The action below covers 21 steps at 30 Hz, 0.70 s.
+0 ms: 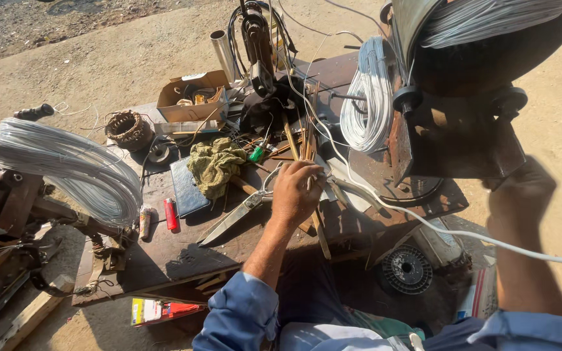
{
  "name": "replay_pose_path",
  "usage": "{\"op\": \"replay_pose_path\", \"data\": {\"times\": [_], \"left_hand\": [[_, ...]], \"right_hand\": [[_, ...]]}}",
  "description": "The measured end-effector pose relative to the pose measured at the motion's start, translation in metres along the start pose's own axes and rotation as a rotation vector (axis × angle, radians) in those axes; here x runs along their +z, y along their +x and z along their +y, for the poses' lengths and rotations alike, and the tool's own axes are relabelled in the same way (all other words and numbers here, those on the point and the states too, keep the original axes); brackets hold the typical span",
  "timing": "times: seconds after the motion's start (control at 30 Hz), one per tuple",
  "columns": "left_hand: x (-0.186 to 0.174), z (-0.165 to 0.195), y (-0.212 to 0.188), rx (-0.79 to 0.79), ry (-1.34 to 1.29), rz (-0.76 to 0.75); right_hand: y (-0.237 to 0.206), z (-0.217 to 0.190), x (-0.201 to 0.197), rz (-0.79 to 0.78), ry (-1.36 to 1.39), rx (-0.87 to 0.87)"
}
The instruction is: The person feeds white insulated wire by hand into the slots of a cylindrical motor stator held in a metal housing on a workbench, pressing each loop down inside the housing and repeatedly drawing lengths of wire from a coil on the bench to build up the winding.
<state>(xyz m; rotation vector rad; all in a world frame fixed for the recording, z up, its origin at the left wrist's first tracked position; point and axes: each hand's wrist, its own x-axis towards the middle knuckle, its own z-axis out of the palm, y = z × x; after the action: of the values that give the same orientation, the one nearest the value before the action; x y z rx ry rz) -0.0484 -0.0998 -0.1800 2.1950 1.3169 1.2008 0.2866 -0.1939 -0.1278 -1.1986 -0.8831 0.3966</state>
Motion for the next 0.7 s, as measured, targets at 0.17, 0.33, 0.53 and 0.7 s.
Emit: {"op": "replay_pose_path", "data": {"times": [0.17, 0.33, 0.53, 0.7], "left_hand": [[0.039, 0.018, 0.023, 0.093, -0.022, -0.145], [0.049, 0.045, 0.028, 0.174, -0.080, -0.231], [0.034, 0.051, 0.012, 0.130, -0.127, 0.017], [0.020, 0.053, -0.004, -0.067, -0.273, -0.130]], "right_hand": [[-0.074, 0.007, 0.066, -0.323, -0.588, -0.256], [-0.063, -0.010, 0.116, -0.272, -0.786, -0.534], [-0.049, -0.015, 0.118, -0.100, -0.789, -0.460], [-0.060, -0.004, 0.069, -0.178, -0.480, -0.317]]}}
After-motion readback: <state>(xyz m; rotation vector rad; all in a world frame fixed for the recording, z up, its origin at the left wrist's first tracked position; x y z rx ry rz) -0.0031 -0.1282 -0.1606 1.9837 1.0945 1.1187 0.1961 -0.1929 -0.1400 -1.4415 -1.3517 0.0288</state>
